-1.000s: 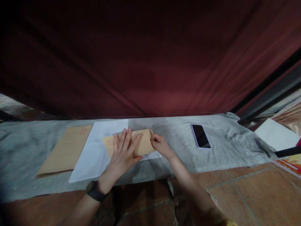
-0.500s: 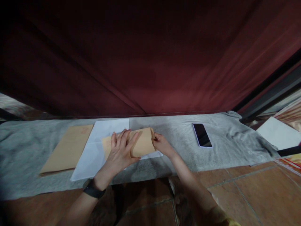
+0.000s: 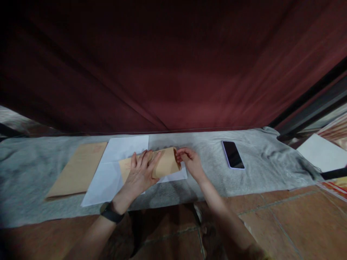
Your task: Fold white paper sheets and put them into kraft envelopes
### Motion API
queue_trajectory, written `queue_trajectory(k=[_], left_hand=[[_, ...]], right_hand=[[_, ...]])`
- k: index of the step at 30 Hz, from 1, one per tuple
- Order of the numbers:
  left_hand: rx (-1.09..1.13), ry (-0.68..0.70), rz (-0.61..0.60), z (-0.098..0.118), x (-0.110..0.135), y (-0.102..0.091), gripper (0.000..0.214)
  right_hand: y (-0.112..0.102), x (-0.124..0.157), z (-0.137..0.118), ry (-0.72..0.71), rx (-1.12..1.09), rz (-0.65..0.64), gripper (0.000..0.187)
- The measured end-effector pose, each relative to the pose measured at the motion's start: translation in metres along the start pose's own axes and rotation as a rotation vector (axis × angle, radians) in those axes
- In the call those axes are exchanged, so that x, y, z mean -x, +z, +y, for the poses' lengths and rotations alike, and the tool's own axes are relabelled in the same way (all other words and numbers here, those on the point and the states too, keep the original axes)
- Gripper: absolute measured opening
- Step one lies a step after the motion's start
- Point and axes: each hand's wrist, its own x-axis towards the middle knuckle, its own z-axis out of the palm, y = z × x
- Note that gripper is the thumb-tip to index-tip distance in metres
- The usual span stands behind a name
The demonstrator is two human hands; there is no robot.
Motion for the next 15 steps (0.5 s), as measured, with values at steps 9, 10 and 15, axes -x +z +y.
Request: queue_trajectory(k=[9,10,15], left_hand=[[0.031,0.088,-0.044,0.008,0.002,0.001,0.099],[0.034,0.089,-0.045,0.010,0.003,0.001,0.099],[0.075,0.132,-0.059,0.013,0.004,0.002,0.098]], right_hand=[[-0.010,0.013,-0.011,0.398,-0.218,-0.509,0.033],[-0.012,0.012,-0.013,0.400,-0.221,-0.540,0.033],[-0.016,0.011,-0.008,0.323,-0.108,-0.615,0.026]])
